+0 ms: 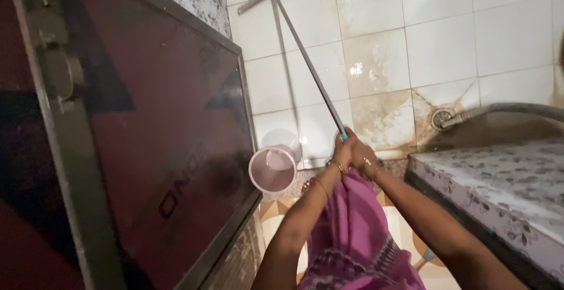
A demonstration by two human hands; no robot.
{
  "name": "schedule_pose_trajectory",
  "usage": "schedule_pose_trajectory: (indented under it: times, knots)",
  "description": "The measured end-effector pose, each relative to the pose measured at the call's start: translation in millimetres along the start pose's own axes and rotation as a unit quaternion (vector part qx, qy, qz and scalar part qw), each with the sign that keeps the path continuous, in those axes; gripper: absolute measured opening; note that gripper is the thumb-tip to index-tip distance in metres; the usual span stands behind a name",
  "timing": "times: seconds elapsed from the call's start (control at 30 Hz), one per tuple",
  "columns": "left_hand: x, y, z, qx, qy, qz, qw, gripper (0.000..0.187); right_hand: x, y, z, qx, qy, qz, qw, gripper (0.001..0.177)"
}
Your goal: The person pushes a floor squeegee across wet tiles to move water toward a floor drain in a bathroom.
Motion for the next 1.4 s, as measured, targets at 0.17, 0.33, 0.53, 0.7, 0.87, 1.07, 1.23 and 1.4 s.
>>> schedule_pose_trajectory:
  times: [0.17, 0.33, 0.53, 0.7, 0.87, 1.07, 1.23, 1.4]
  knots:
    - [145, 17, -161, -0.085, -0.26, -0.153, 0.95, 0.052, 187, 46, 64, -0.114, 0.003, 0.076, 0.991, 0.039]
    - [227, 11, -232, -0.065, -0.486, -0.167, 0.855, 0.059, 384, 108, 114, -0.128, 0.278, -0.094, 0.947, 0.064]
    - [218, -1, -241, -0.285, -0.341, -0.187, 0.876, 0.041, 361, 112, 132, -0.116, 0.254, 0.053, 0.959, 0.042]
    - [168, -86, -161, -0.777, 0.049, -0.206, 0.593, 0.061, 248, 69, 140, -0.125, 0.173, 0.148, 0.966, 0.058]
    - [243, -159, -233, -0.718, -0.187, -0.238, 0.626, 0.068, 133, -21, 152, -0.199, 0.148, 0.215, 0.945, 0.048]
    - [297, -143, -288, -0.631, -0.293, -0.323, 0.642, 0.045, 44, -135, 188, -0.179, 0.124, 0.262, 0.94, 0.045]
    - [325, -200, -238, -0.515, -0.349, -0.289, 0.727, 0.044, 61, -170, 185, -0.271, 0.128, 0.305, 0.904, 0.046]
    - [376, -256, -185, -0.493, -0.35, -0.276, 0.747, 0.042, 144, -122, 202, -0.28, 0.236, 0.293, 0.883, 0.05]
Point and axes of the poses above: each hand's wrist, its own x-axis away from the middle knuckle, its own y-axis out of the palm, z = x × y, the point moved 10 cm from there along -x, towards the middle knuckle, and after that the axes turned 10 degrees about -y, right-handed, at the moved point
